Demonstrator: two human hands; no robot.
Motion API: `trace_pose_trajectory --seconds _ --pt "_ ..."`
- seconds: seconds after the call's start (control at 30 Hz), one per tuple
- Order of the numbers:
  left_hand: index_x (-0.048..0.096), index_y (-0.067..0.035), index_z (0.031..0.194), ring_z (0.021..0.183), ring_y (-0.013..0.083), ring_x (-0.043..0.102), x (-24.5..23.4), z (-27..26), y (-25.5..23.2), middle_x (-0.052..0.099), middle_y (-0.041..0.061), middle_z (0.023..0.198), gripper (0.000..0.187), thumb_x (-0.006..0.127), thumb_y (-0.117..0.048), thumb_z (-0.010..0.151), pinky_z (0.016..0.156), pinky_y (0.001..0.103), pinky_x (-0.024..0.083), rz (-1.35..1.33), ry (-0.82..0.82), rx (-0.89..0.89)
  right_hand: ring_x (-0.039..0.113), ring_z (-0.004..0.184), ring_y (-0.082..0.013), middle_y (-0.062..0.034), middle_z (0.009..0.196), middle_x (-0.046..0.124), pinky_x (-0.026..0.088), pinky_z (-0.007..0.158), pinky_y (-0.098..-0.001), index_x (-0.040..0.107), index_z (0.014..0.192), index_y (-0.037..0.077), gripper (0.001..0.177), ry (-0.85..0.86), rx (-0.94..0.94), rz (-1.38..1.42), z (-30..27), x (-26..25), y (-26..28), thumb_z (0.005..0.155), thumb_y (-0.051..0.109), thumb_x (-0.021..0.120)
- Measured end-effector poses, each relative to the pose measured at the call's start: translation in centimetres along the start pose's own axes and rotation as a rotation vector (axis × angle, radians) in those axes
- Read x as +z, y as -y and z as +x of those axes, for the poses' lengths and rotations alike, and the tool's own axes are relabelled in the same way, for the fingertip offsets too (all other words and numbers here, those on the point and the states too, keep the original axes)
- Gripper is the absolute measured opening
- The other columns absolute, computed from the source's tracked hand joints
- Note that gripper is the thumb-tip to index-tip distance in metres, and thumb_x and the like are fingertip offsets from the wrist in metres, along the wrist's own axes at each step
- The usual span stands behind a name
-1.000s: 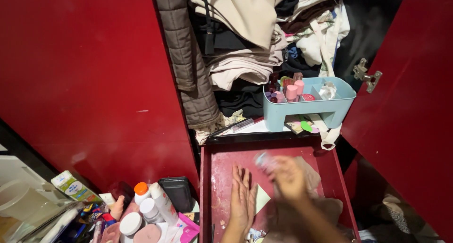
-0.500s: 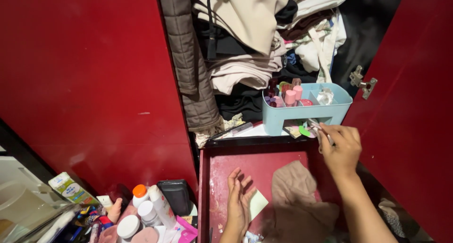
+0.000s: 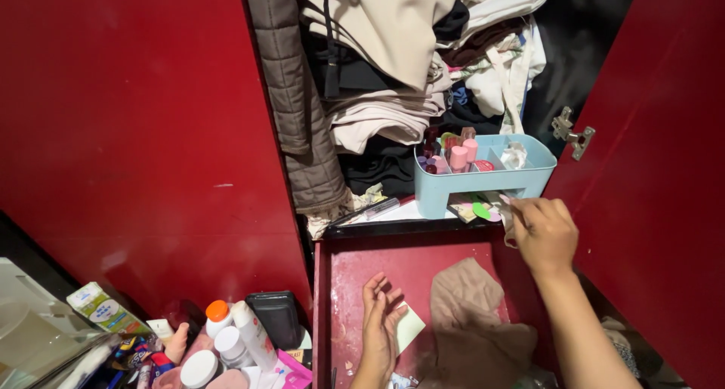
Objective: Organizing various personal items, bottles, and makeup within a dresser drawer and a cardboard box.
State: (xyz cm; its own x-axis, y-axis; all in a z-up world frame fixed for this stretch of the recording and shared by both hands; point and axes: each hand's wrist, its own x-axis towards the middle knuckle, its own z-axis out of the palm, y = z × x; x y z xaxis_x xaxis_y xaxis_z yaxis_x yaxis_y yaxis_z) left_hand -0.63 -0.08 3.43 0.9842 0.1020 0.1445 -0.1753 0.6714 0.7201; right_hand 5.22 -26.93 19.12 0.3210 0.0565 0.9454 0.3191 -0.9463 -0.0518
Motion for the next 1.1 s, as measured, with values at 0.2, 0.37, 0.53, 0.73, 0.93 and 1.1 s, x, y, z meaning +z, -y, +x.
trace_pose_trajectory --seconds 0.2,0.37,0.53,0.73,0.93,1.1 --pt "0.044 -0.013 0.143 0.115 0.0207 0.054 -0.1 0.0 0.1 0.045 0.010 0.139 0.049 0.051 -0.033 0.098 0.094 0.036 0.049 -0.026 -0.007 0.002 0.069 0.090 -0.0222 -0.0053 0.099 0.075 0.054 0.084 -0.0313 0.078 0.098 0.010 0.008 -0.147 0.077 0.170 -0.3 -2.8 -0.5 0.092 0.010 0.084" --pt "0.044 -0.013 0.142 0.115 0.0196 0.055 0.0 0.1 0.2 0.046 0.008 0.139 0.049 0.051 -0.031 0.097 0.093 0.035 0.049 0.012 0.000 -0.019 0.070 0.092 -0.0227 -0.0091 0.102 0.076 0.054 0.086 -0.0320 0.078 0.102 0.007 0.011 -0.230 0.089 0.204 3.6 -2.4 -0.5 0.098 0.012 0.087" --pt "0.044 -0.012 0.142 0.113 0.0196 0.056 0.0 0.0 -0.1 0.047 0.009 0.137 0.048 0.051 -0.029 0.097 0.091 0.035 0.050 -0.005 -0.011 0.008 0.071 0.093 -0.0250 -0.0117 0.100 0.075 0.056 0.090 -0.0353 0.079 0.103 0.005 0.010 -0.226 0.020 0.167 9.1 -1.5 0.0 0.097 0.008 0.087" --pt "0.045 -0.013 0.141 0.112 0.0185 0.056 0.2 -0.1 -0.4 0.048 0.008 0.134 0.046 0.050 -0.025 0.097 0.090 0.032 0.050 -0.003 -0.015 -0.004 0.070 0.082 -0.0241 -0.0133 0.098 0.072 0.056 0.076 -0.0321 0.079 0.117 0.005 0.029 -0.090 0.149 0.284 11.1 0.9 -0.3 0.089 0.005 0.083" --pt "0.045 -0.013 0.140 0.111 0.0177 0.056 0.2 -0.1 -0.6 0.049 0.007 0.133 0.045 0.051 -0.024 0.097 0.089 0.032 0.049 0.000 -0.023 -0.019 0.069 0.080 -0.0254 -0.0134 0.092 0.069 0.055 0.071 -0.0339 0.080 0.116 0.007 0.026 -0.097 0.163 0.274 10.6 2.3 -0.2 0.090 0.005 0.083" --pt "0.045 -0.014 0.140 0.111 0.0176 0.056 0.4 -0.1 -0.8 0.049 0.007 0.133 0.045 0.051 -0.025 0.097 0.089 0.032 0.050 0.015 -0.022 -0.023 0.067 0.077 -0.0336 -0.0137 0.087 0.071 0.054 0.072 -0.0446 0.081 0.104 0.009 0.018 0.060 0.240 0.026 10.4 2.4 0.9 0.092 0.023 0.081"
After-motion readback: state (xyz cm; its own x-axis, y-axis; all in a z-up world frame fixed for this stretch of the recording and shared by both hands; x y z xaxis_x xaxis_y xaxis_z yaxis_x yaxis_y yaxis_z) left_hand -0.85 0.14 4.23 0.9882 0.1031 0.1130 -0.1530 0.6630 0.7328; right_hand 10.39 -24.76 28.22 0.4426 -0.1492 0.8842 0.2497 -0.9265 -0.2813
